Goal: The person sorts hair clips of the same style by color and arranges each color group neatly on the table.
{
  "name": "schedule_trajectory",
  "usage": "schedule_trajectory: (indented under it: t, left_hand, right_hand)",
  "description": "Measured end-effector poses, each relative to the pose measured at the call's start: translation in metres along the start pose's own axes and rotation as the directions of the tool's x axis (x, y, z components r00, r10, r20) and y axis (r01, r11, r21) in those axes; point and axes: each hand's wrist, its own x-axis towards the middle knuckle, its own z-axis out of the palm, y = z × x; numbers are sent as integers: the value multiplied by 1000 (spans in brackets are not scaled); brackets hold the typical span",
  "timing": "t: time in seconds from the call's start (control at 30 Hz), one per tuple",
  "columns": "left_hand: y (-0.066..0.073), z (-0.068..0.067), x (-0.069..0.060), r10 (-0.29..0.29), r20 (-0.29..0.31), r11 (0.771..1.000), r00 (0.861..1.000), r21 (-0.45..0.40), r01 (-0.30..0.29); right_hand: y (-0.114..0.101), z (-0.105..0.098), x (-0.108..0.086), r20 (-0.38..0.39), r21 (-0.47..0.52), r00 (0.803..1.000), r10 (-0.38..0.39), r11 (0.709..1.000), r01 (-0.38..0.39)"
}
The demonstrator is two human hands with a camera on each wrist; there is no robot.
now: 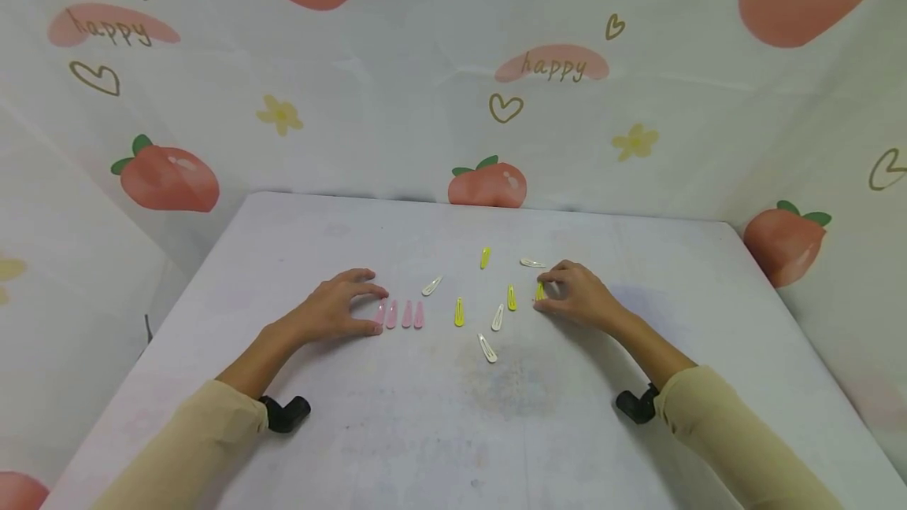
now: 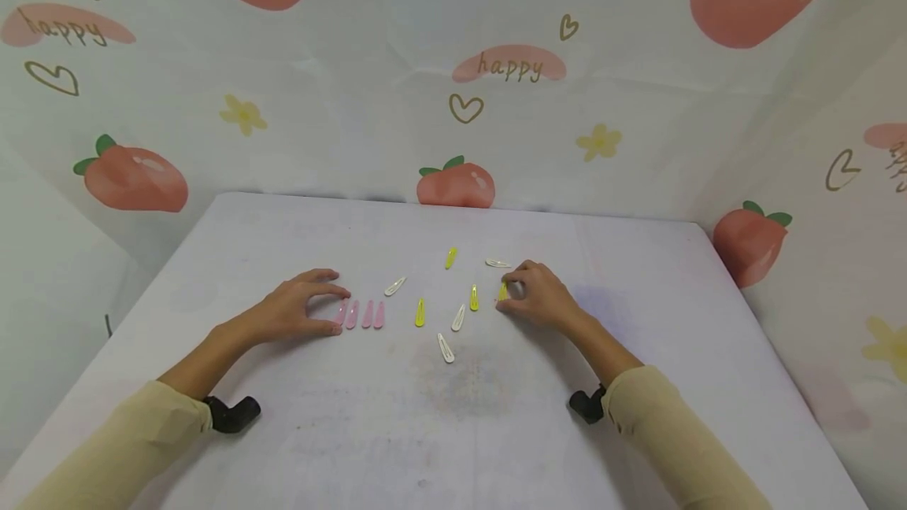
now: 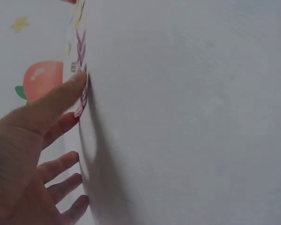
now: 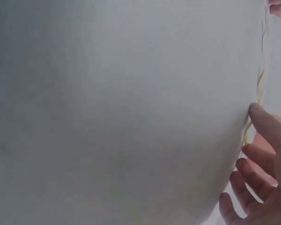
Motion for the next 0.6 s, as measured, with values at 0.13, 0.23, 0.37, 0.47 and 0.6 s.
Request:
schedule_trajectory:
  t: [0.13, 0.23, 0.37, 0.47, 0.6]
  left_hand:
    - [4, -3, 4, -7, 12, 1000, 1000, 9, 7]
    - [10, -3, 10, -8, -9, 1000, 1000, 4, 8]
    - [30, 5, 22, 53, -61, 998, 997, 19, -52]
    - [50, 14, 31, 121, -67, 992, 990, 49, -118]
    - [69, 26, 44, 186, -33, 978, 982, 105, -181]
  right_hand:
    - [1, 1, -1, -7, 18, 1000, 1, 1000, 0]
    - [2, 1, 0, -14, 35, 1000, -6, 999, 6]
    - [3, 1, 1, -14, 48, 1000, -2, 999, 3]
    - [4, 2, 1, -5, 49, 1000, 18, 999, -18]
    - [4, 2, 3, 11, 54, 999, 32, 998, -33]
